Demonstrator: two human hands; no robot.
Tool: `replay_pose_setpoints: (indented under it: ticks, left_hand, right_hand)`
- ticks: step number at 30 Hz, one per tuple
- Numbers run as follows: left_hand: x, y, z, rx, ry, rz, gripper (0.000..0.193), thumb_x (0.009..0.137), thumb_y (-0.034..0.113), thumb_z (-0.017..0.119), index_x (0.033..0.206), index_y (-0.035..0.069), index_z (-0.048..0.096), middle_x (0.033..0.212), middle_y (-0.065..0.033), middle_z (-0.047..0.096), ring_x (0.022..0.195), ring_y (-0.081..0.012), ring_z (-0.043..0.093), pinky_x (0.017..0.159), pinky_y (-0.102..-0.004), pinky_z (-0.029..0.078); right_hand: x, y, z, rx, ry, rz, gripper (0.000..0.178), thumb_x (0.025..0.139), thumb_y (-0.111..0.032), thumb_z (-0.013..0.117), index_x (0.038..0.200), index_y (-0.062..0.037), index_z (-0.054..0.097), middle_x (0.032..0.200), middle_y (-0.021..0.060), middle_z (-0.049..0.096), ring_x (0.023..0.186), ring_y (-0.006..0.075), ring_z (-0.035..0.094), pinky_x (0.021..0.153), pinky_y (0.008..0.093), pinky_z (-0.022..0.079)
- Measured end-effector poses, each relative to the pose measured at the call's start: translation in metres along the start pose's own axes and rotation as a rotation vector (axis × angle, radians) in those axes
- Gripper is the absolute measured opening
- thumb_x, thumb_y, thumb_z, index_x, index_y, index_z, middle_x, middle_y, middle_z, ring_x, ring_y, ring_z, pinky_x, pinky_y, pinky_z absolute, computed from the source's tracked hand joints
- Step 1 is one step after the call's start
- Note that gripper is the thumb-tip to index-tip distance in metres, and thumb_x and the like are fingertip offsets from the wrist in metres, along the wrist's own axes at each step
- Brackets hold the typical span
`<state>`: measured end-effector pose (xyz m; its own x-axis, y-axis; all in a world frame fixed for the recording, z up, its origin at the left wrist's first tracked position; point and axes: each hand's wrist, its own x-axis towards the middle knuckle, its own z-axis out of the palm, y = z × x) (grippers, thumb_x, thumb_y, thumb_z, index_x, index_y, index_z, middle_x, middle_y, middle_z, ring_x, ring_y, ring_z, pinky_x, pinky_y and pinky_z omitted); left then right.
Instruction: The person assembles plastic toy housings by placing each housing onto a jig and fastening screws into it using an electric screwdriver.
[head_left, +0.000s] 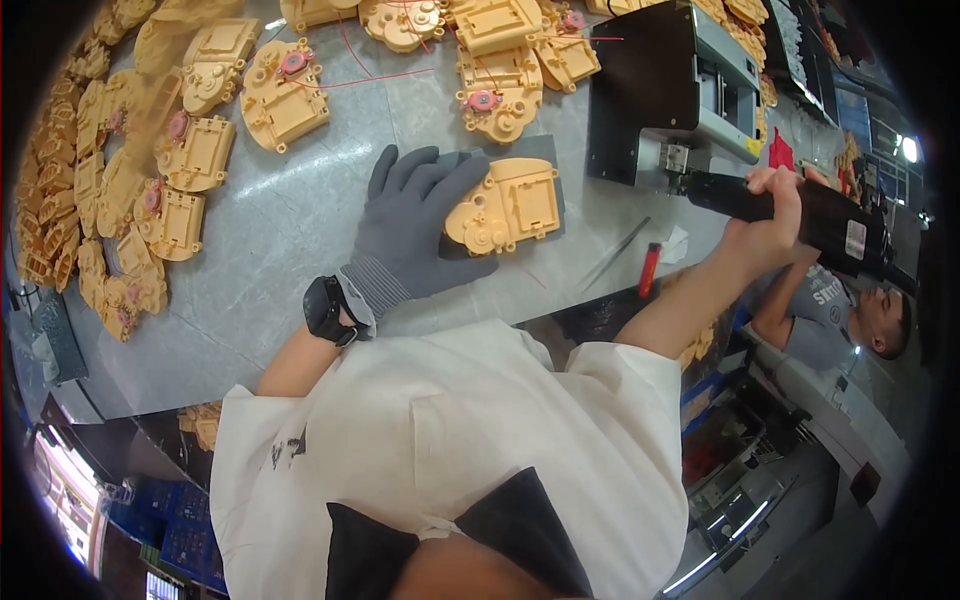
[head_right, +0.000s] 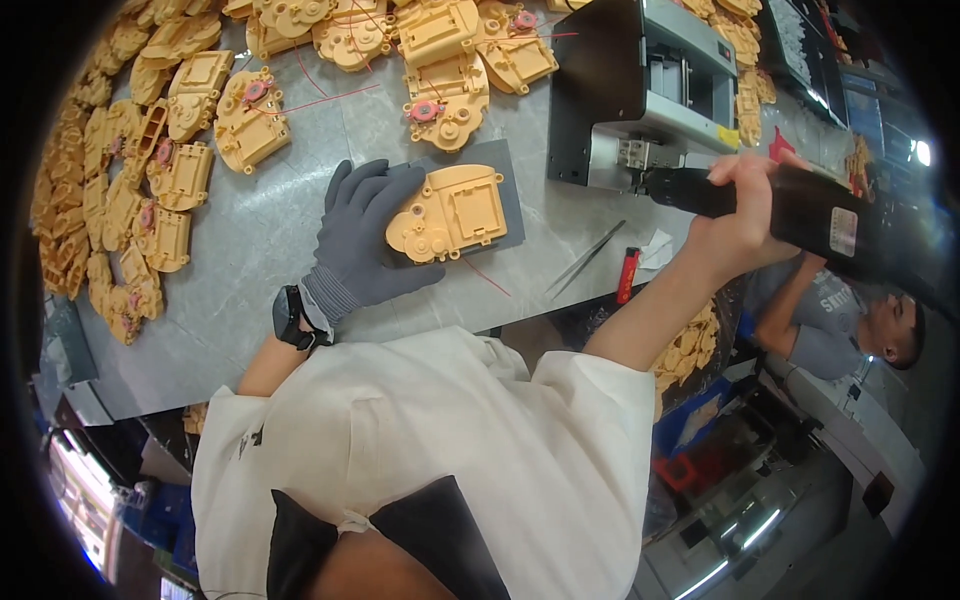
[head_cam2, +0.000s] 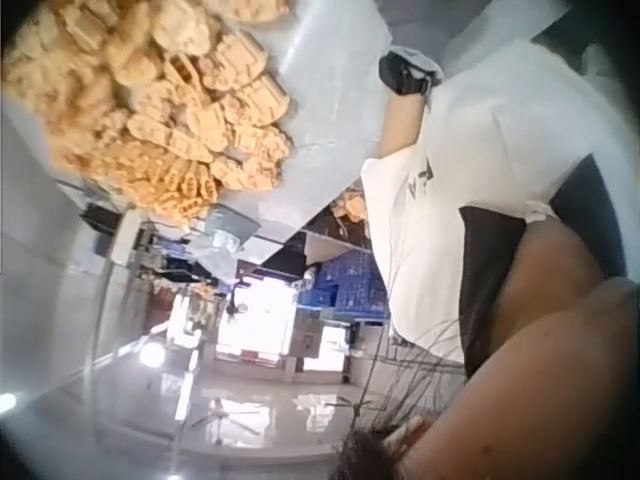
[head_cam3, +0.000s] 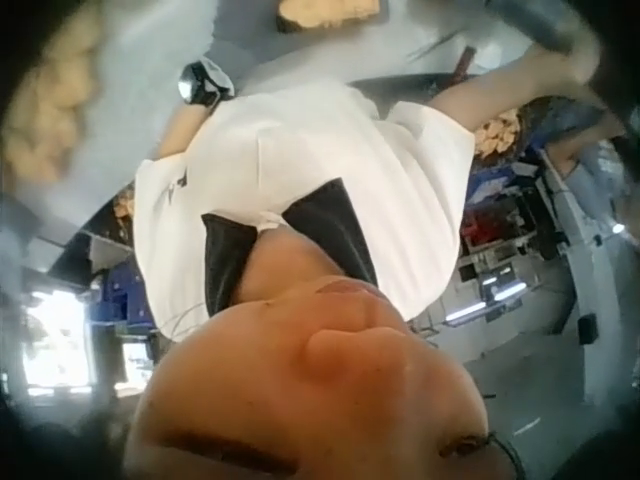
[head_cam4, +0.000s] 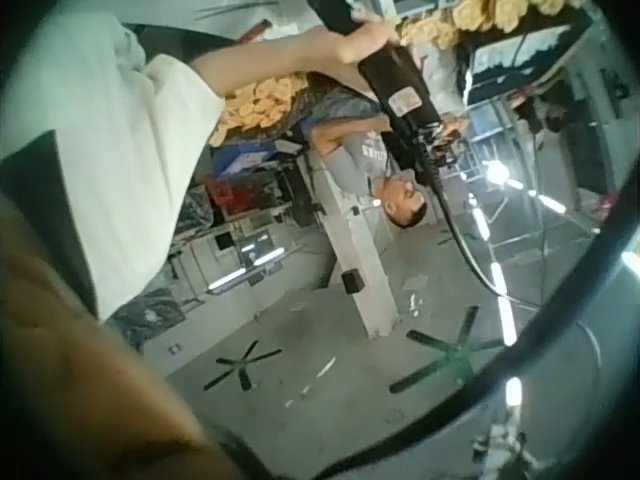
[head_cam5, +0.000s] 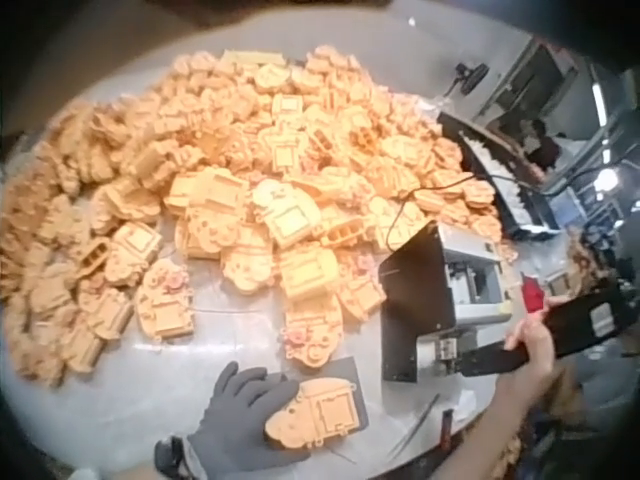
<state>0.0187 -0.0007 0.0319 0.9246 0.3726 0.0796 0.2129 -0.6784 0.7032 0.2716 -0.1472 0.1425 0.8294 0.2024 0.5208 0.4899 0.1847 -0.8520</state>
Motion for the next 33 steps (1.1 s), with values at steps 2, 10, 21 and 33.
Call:
replay_pose_setpoints:
  ticks: [2,10,21,33]
  left_hand:
    - [-0.001,0.0,0.0,0.004,0.01,-0.007,0.081,0.059,0.046,0.071,0.127,0.016,0.04,0.117,-0.008,0.047,0.116,-0.0318,0.038,0.104,-0.0513,0.017]
    - [0.001,-0.003,0.0,0.008,-0.021,-0.01,0.083,0.059,0.045,0.071,0.129,0.016,0.038,0.118,-0.0088,0.046,0.116,-0.0321,0.038,0.105,-0.0504,0.017]
    - [-0.005,-0.011,-0.004,-0.29,0.155,0.055,0.082,0.058,0.037,0.076,0.124,0.006,0.038,0.117,-0.0161,0.046,0.109,-0.0336,0.045,0.095,-0.0437,0.035]
    - [-0.008,-0.02,0.0,-0.319,0.227,0.008,0.071,0.067,0.042,0.066,0.121,0.005,0.04,0.11,-0.0157,0.049,0.105,-0.033,0.046,0.093,-0.0404,0.037]
  right_hand:
    - [-0.001,0.002,-0.003,0.024,-0.015,0.023,0.029,0.065,0.008,0.052,0.093,0.0047,0.047,0.061,0.0094,0.048,0.046,0.0176,0.047,0.051,0.0313,0.044]
    - [-0.049,-0.021,-0.012,0.135,-0.115,0.146,0.033,0.069,0.001,0.052,0.101,-0.0014,0.046,0.062,0.0062,0.047,0.048,0.0169,0.046,0.056,0.0346,0.042]
    - [-0.091,-0.043,0.088,0.576,-0.541,0.075,0.043,0.072,0.0,0.051,0.113,-0.0028,0.037,0.064,0.0093,0.048,0.049,0.0196,0.047,0.056,0.0364,0.042]
    - [-0.086,-0.035,0.114,0.477,-0.586,0.068,0.039,0.067,0.003,0.049,0.105,-0.0002,0.039,0.059,0.0093,0.047,0.043,0.018,0.044,0.049,0.0335,0.042]
